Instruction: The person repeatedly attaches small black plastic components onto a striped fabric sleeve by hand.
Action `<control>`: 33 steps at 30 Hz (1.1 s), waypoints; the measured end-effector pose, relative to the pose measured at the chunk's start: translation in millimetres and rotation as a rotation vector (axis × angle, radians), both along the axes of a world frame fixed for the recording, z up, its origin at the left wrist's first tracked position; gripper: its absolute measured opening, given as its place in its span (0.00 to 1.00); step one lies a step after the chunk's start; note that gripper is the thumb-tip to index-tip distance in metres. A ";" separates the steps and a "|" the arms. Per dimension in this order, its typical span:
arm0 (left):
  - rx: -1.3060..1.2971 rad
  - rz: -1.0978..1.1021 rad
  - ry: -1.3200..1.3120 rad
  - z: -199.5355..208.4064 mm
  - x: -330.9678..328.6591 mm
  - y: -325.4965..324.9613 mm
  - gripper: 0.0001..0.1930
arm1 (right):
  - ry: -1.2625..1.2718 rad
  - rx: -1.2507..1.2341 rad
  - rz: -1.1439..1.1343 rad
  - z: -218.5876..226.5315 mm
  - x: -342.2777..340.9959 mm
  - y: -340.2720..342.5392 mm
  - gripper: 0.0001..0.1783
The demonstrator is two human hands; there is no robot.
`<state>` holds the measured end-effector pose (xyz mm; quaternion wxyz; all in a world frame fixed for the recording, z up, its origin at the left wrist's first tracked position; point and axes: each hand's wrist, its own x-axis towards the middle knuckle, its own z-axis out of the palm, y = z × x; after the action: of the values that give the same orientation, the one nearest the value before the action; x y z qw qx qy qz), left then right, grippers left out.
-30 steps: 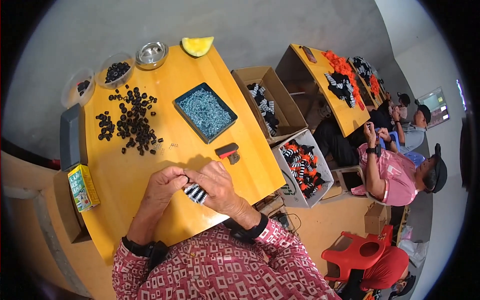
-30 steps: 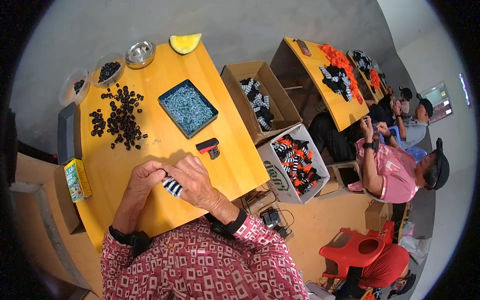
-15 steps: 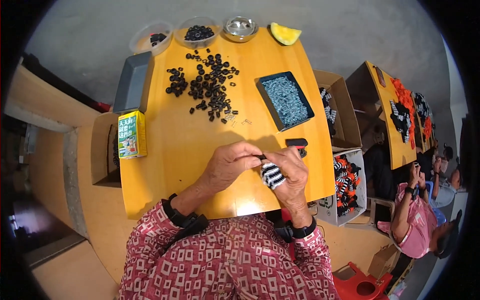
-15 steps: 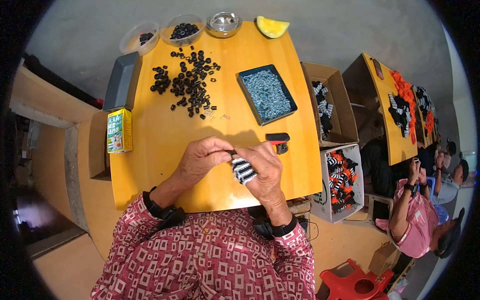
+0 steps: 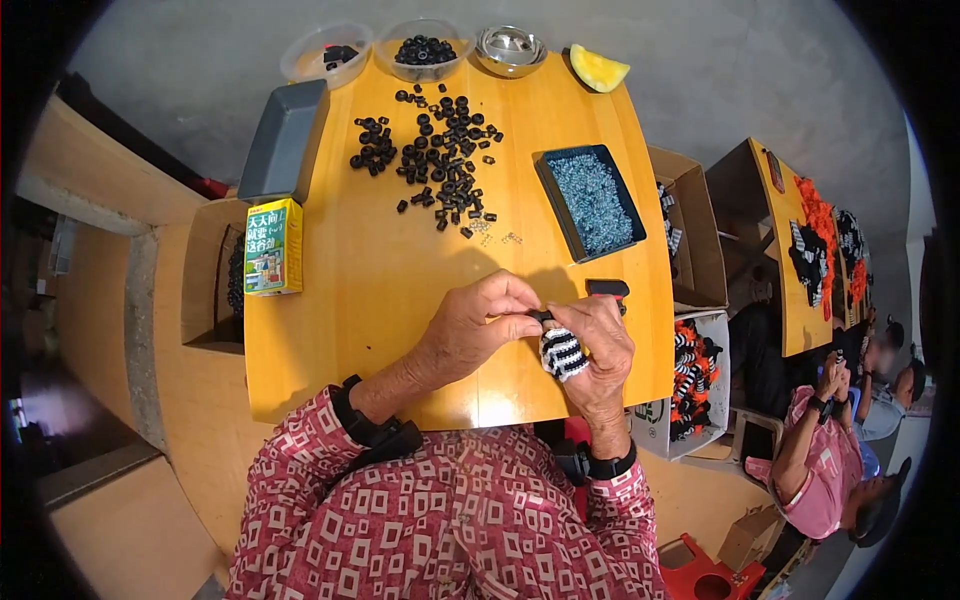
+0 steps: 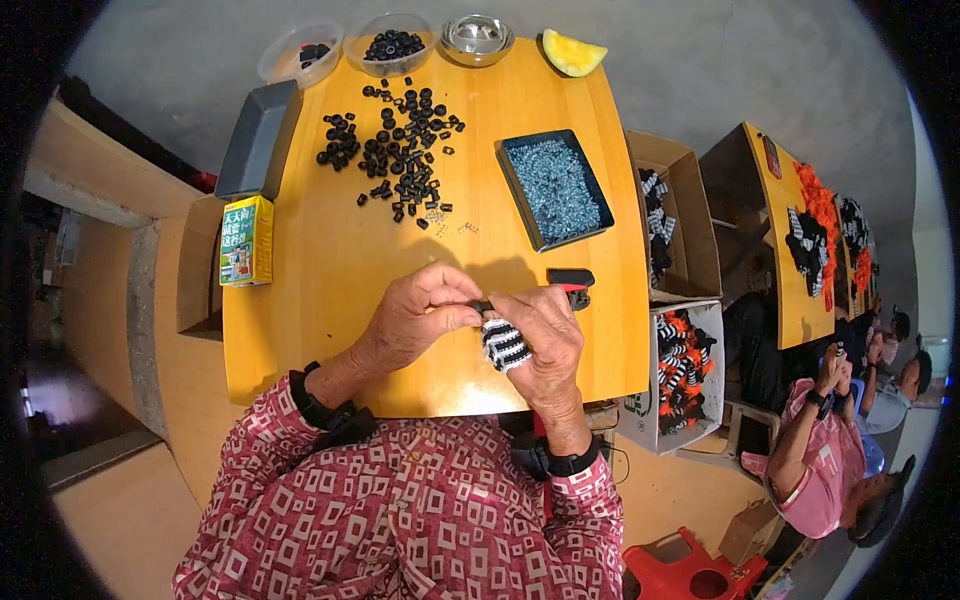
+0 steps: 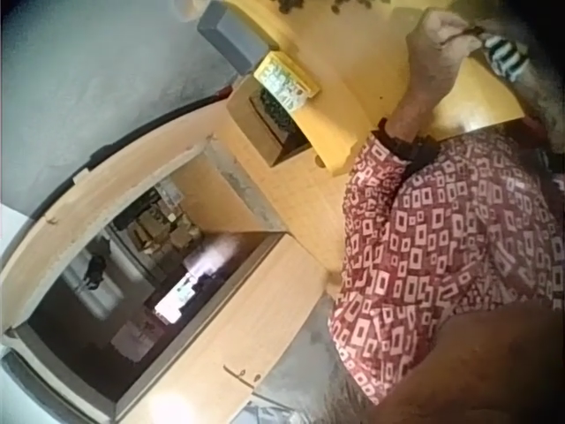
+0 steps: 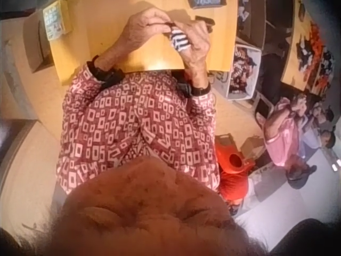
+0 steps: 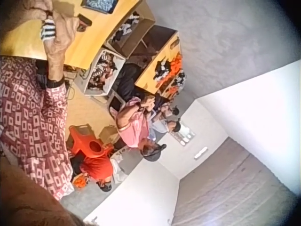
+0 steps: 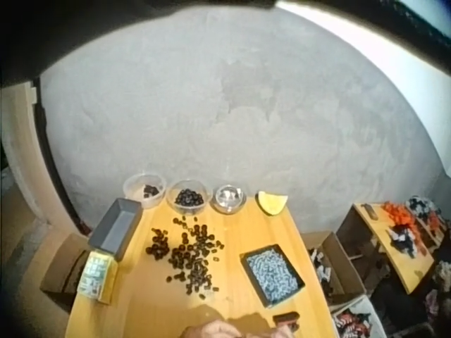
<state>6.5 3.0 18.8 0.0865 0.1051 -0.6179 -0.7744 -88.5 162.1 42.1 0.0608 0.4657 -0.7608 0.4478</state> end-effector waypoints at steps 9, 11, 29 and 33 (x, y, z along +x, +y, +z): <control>-0.306 0.004 0.098 -3.2 2.9 0.3 0.09 | 0.065 0.048 0.069 5.3 -2.6 0.8 0.17; -0.211 0.003 0.068 -5.3 3.3 0.2 0.07 | 0.080 0.061 0.069 4.7 -1.1 0.1 0.18; 0.148 -0.012 -0.042 -10.2 -2.6 3.0 0.11 | 0.230 0.051 -0.025 -11.6 2.0 -3.7 0.20; 0.069 -0.096 -0.116 -13.2 -2.3 -5.3 0.09 | 0.237 0.080 -0.010 -12.9 1.5 -1.7 0.20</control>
<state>4.2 -2.3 5.6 0.0097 0.1229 -0.5993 -0.7910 -86.9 160.4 29.1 0.1338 0.5136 -0.7679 0.3586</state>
